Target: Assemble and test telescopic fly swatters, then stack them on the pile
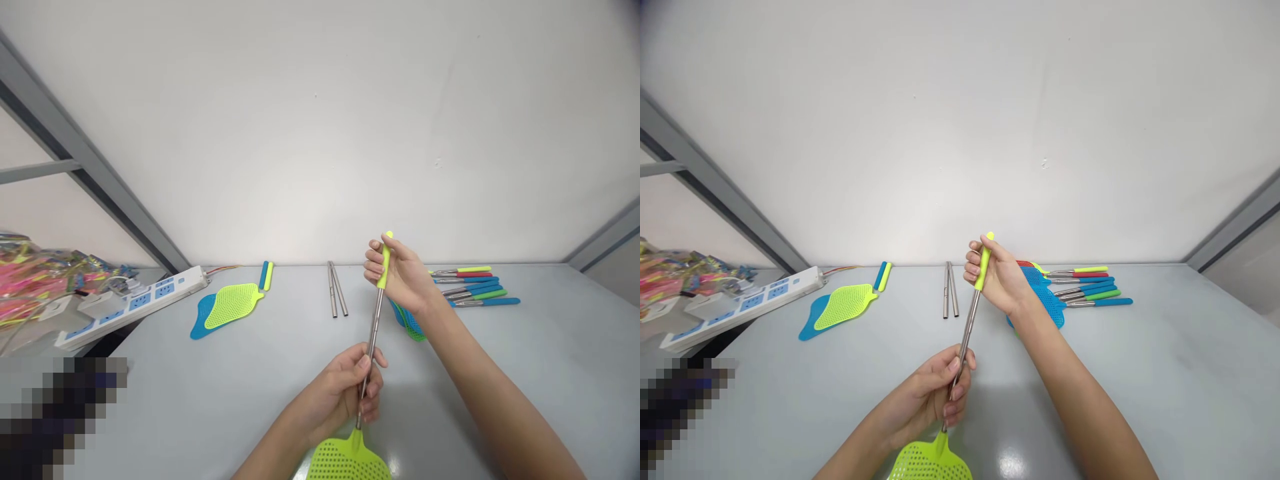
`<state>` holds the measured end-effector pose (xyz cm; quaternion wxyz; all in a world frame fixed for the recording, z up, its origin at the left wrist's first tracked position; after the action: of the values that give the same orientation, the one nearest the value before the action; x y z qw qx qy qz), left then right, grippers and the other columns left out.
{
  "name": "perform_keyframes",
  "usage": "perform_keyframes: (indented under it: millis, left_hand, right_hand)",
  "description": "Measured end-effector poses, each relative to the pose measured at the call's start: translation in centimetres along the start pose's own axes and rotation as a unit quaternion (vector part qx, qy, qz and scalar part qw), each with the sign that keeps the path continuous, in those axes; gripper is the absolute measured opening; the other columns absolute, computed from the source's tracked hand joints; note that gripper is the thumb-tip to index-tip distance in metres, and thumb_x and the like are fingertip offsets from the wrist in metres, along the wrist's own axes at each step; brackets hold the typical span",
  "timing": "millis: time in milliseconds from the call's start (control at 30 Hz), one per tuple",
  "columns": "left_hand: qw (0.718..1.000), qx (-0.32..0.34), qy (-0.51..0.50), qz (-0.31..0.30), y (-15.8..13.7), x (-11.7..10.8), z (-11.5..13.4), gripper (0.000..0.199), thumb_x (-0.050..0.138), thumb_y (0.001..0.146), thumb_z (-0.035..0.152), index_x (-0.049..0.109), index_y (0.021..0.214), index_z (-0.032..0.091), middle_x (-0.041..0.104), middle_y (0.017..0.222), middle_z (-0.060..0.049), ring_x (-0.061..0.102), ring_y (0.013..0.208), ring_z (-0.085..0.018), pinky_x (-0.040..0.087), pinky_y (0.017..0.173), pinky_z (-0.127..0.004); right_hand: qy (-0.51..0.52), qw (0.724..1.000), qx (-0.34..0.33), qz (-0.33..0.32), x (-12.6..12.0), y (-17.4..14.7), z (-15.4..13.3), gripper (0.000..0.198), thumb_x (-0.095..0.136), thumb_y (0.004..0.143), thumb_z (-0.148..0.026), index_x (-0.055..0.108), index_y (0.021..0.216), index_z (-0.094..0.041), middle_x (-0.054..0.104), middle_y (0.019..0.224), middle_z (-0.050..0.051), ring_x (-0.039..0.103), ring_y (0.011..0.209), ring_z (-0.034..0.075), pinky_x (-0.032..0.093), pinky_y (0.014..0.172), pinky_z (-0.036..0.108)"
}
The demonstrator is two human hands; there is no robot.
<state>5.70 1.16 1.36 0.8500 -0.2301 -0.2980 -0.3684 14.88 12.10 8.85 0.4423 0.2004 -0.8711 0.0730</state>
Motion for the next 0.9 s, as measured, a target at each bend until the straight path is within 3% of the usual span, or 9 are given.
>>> perform_keyframes:
  millis: [133,333,667,900]
  left_hand:
    - [1.0,-0.026,-0.012,0.013,0.0,-0.3,-0.4,0.017,0.039,0.082,0.034,0.045,0.085,0.018,0.033,0.059,0.005,0.026,0.042,-0.003,0.019,0.042,-0.018]
    - [0.996,-0.08,-0.045,0.013,-0.2,-0.1,-0.8,0.029,0.032,0.083,0.042,0.041,0.072,0.017,0.02,0.052,0.007,0.015,0.038,-0.003,0.01,0.036,-0.016]
    - [0.996,-0.072,-0.044,0.015,-0.3,-0.5,-1.2,0.031,0.031,0.083,0.044,0.035,0.067,0.018,0.014,0.048,0.008,0.008,0.036,-0.003,0.007,0.031,-0.014]
    - [0.995,-0.073,-0.066,0.024,-0.2,-0.5,-1.2,0.033,0.03,0.083,0.044,0.034,0.064,0.017,0.015,0.046,0.008,0.009,0.034,-0.002,0.007,0.029,-0.013]
  right_hand:
    - [0.02,1.0,-0.007,0.003,-0.5,0.0,-0.5,0.016,0.045,0.078,-0.027,0.043,0.065,-0.018,0.031,0.05,-0.006,0.031,0.038,0.006,0.031,0.039,0.017]
    - [0.06,0.998,0.02,-0.002,-0.2,-0.2,0.0,0.037,0.046,0.076,-0.035,0.024,0.052,-0.019,0.018,0.042,-0.008,0.019,0.034,0.006,0.023,0.033,0.018]
    - [0.099,0.995,0.017,-0.008,0.1,-0.1,1.3,0.04,0.045,0.078,-0.029,0.016,0.052,-0.019,0.008,0.041,-0.009,0.008,0.033,0.005,0.015,0.031,0.017]
    - [0.131,0.99,0.021,-0.051,0.2,-0.1,1.6,0.039,0.04,0.081,-0.031,0.015,0.053,-0.019,0.008,0.041,-0.009,0.006,0.034,0.006,0.013,0.032,0.018]
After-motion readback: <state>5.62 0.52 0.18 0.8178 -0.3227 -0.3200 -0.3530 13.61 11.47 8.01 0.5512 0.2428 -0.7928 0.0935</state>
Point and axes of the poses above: each hand's wrist, its own y-axis towards the middle knuckle, its own x-axis out of the palm, z = x × y, the point moved 5 cm from there along y, towards the middle knuckle
